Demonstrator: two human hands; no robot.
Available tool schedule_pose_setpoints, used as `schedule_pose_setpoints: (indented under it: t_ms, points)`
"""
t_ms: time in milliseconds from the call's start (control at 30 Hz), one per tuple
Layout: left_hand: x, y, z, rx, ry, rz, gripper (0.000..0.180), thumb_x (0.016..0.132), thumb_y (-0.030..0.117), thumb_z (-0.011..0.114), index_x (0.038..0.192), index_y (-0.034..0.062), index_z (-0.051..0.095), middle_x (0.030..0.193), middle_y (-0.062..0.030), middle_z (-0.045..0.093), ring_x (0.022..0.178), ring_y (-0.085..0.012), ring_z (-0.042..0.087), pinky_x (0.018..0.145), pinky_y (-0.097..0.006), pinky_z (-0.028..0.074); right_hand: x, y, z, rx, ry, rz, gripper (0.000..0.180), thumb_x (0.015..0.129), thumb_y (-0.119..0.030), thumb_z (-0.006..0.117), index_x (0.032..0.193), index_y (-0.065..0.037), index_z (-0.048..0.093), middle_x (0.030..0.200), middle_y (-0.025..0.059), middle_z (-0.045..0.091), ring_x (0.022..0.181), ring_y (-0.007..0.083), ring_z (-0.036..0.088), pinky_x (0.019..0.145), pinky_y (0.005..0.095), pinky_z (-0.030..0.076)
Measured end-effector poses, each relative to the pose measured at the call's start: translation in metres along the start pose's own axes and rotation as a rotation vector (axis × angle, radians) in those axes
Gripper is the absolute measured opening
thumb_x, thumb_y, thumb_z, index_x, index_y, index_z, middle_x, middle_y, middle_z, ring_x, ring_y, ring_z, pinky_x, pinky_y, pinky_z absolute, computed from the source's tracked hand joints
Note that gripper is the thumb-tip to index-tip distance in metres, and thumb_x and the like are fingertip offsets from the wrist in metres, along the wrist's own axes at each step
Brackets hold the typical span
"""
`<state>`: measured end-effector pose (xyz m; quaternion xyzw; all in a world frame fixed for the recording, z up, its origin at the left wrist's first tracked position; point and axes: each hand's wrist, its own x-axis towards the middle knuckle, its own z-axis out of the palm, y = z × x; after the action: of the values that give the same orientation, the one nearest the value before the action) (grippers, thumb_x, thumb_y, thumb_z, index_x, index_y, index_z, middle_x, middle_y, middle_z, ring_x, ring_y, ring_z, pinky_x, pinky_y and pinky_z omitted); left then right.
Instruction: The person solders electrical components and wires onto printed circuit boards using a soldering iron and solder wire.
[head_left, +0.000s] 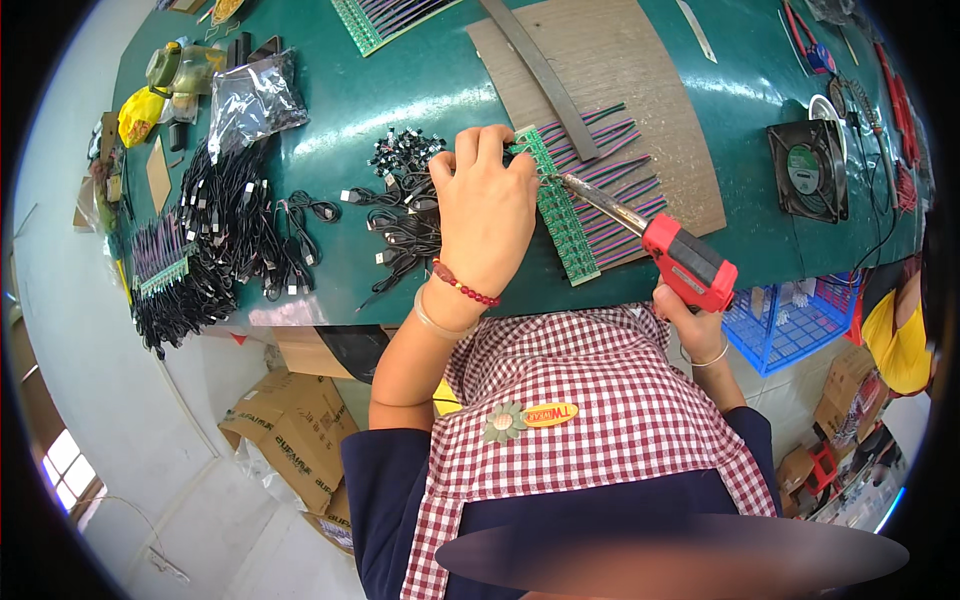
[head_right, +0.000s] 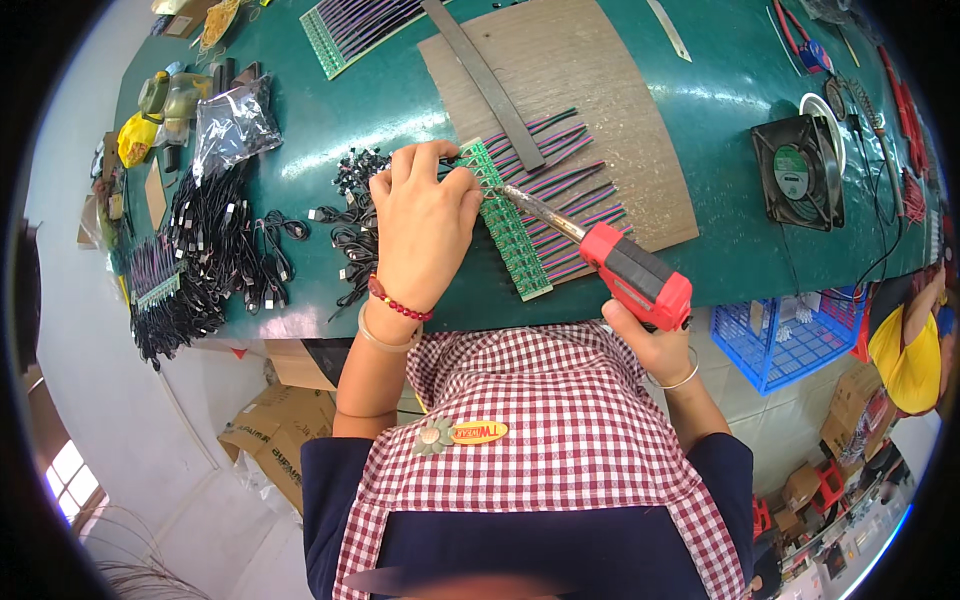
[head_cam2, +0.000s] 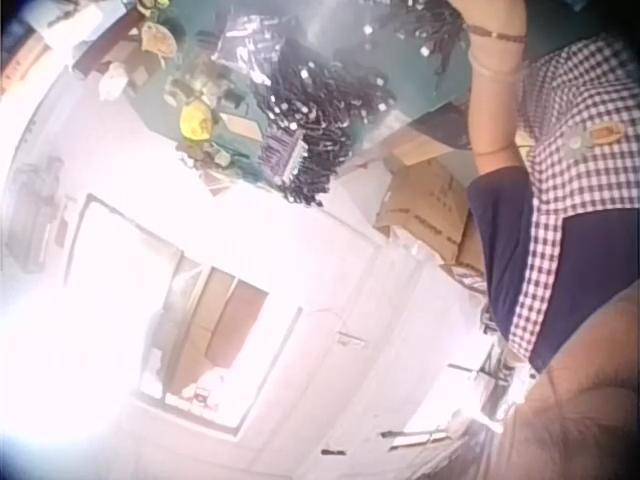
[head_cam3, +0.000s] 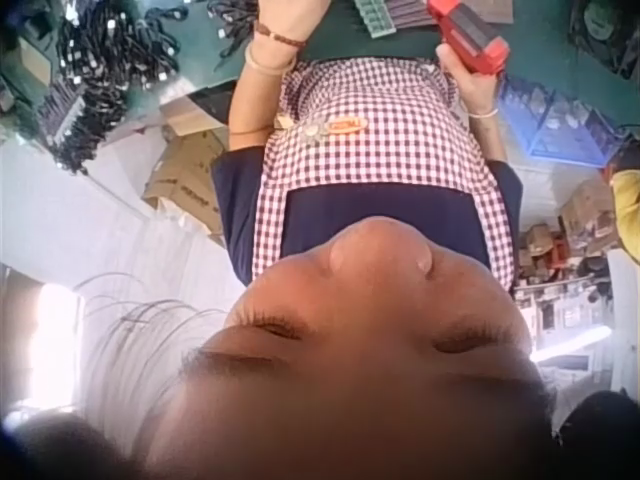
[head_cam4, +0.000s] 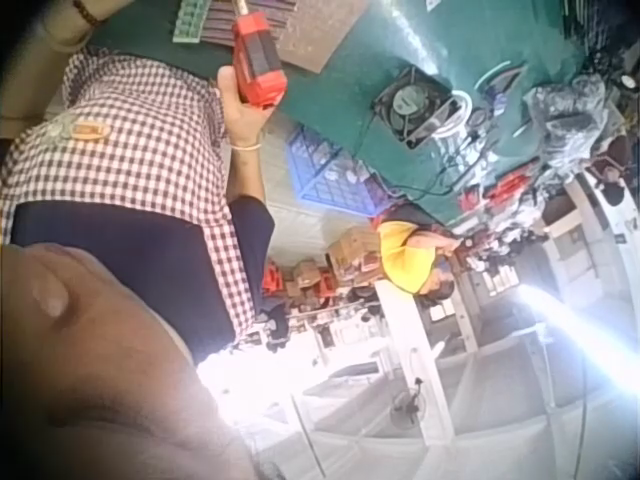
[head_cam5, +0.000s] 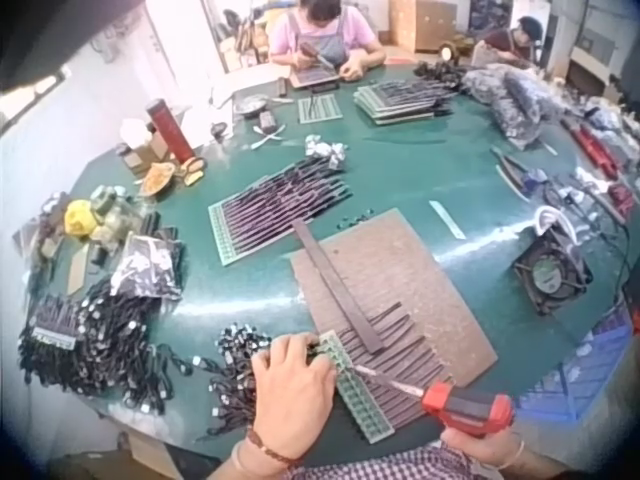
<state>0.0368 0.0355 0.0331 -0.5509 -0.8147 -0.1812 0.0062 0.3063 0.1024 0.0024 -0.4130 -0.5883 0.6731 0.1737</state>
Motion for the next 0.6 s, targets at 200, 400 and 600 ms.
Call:
schedule_pose_setpoints:
  t_ms: [200,400,600]
  points:
    - [0.003,0.001,-0.003,0.036,-0.059,-0.01,0.006,0.072,0.012,0.066,0.075,0.0075,0.064,0.106,-0.0054,0.055,0.101,-0.0241,0.048,0.082,-0.039,0.035,-0.001,-0.01,0.007,-0.091,0.008,-0.124,0.024,0.081,0.0,0.059,0.105,0.004,0.057,0.071,0.0023,0.056,0.059,0.0088,0.052,0.054,0.0224,0.042]
    - [0.003,0.002,-0.005,0.069,-0.08,-0.015,0.006,0.072,0.012,0.066,0.075,0.0077,0.065,0.105,-0.0056,0.055,0.101,-0.024,0.048,0.082,-0.039,0.035,-0.001,-0.009,0.007,-0.058,0.005,-0.085,0.03,0.082,0.0,0.058,0.111,0.006,0.055,0.071,0.0029,0.056,0.059,0.0083,0.051,0.054,0.022,0.041]
    - [0.004,0.002,-0.003,0.078,-0.082,-0.01,0.006,0.072,0.013,0.065,0.076,0.0076,0.065,0.105,-0.0056,0.056,0.101,-0.0241,0.048,0.082,-0.04,0.035,0.0,-0.007,0.006,-0.073,0.002,-0.118,0.028,0.083,0.0,0.057,0.11,0.006,0.054,0.07,0.0023,0.056,0.058,0.008,0.051,0.054,0.022,0.04]
